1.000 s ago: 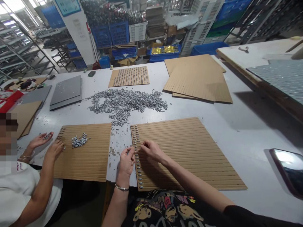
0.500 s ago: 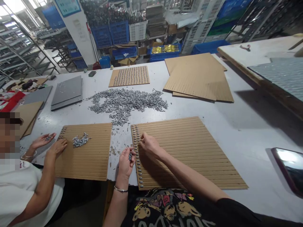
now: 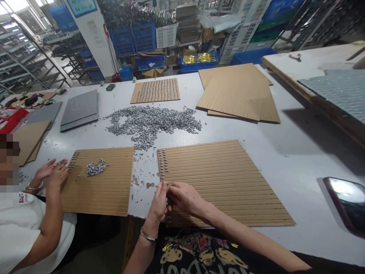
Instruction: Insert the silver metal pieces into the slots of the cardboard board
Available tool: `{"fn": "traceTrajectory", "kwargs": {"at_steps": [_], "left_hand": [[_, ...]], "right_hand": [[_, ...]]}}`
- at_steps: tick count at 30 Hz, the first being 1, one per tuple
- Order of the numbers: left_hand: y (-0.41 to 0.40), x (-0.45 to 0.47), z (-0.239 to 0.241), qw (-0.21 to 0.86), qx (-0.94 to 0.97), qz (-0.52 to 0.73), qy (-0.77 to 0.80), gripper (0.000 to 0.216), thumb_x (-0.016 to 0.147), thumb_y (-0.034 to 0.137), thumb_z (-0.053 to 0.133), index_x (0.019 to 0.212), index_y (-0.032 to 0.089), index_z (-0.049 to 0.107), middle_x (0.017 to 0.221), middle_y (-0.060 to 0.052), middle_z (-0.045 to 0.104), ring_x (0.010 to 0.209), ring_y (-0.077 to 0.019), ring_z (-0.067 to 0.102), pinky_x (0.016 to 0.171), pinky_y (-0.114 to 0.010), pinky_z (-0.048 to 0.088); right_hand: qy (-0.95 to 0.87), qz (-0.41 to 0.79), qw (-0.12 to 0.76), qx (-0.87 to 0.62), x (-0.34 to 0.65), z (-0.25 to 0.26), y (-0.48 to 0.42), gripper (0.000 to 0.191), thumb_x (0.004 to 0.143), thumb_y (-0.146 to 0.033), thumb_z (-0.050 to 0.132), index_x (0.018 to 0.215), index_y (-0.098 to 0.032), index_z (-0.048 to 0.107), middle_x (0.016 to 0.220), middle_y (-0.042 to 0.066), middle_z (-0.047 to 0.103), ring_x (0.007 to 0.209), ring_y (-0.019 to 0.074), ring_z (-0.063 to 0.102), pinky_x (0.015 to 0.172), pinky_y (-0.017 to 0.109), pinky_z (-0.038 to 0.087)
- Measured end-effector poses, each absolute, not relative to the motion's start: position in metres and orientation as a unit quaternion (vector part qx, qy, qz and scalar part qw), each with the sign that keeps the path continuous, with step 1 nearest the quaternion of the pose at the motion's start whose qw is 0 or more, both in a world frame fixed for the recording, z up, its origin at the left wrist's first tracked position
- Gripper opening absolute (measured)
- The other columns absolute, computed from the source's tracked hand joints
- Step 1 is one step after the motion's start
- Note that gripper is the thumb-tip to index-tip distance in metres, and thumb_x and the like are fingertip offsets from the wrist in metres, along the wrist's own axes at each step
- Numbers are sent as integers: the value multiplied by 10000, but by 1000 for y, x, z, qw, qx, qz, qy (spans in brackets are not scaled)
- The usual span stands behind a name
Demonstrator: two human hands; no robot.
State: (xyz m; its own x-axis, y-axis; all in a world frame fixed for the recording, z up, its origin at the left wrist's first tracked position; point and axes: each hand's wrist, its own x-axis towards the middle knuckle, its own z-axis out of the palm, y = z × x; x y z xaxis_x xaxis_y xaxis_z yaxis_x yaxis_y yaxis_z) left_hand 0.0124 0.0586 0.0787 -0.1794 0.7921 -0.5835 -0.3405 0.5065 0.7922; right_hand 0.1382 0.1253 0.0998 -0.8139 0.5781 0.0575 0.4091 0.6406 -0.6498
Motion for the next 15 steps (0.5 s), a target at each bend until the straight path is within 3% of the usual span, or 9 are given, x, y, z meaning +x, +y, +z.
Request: {"fn": "traceTrajectory", "kwargs": {"at_steps": [4, 9, 15], "left_hand": [[59, 12, 77, 604, 168, 484, 610, 584, 772, 702, 499, 1043, 188, 565, 634, 36, 525, 350, -46, 369, 309, -185, 182], [58, 7, 81, 644, 136, 509, 555, 460, 785, 630, 554, 892, 184, 545, 638, 38, 526, 340, -35, 382, 305, -174, 137], [57, 3, 80, 647, 115, 555, 510, 285, 766, 408, 686, 799, 160, 549, 658, 13, 564, 393, -17, 371, 329, -144, 155]], "right_hand": [[-904, 307, 127, -270, 133, 96, 125, 97, 823, -138, 523, 835, -167, 616, 888, 85, 651, 783, 185, 577, 738, 264, 438], [-839, 387, 160, -349, 134, 92, 128, 111, 881, -202, 488, 787, -189, 546, 769, 35, 615, 693, 155, 545, 646, 244, 416], [-790, 438, 243, -353, 145, 84, 139, 201, 895, -229, 448, 978, -181, 624, 821, 39, 656, 738, 155, 594, 692, 253, 435]]}}
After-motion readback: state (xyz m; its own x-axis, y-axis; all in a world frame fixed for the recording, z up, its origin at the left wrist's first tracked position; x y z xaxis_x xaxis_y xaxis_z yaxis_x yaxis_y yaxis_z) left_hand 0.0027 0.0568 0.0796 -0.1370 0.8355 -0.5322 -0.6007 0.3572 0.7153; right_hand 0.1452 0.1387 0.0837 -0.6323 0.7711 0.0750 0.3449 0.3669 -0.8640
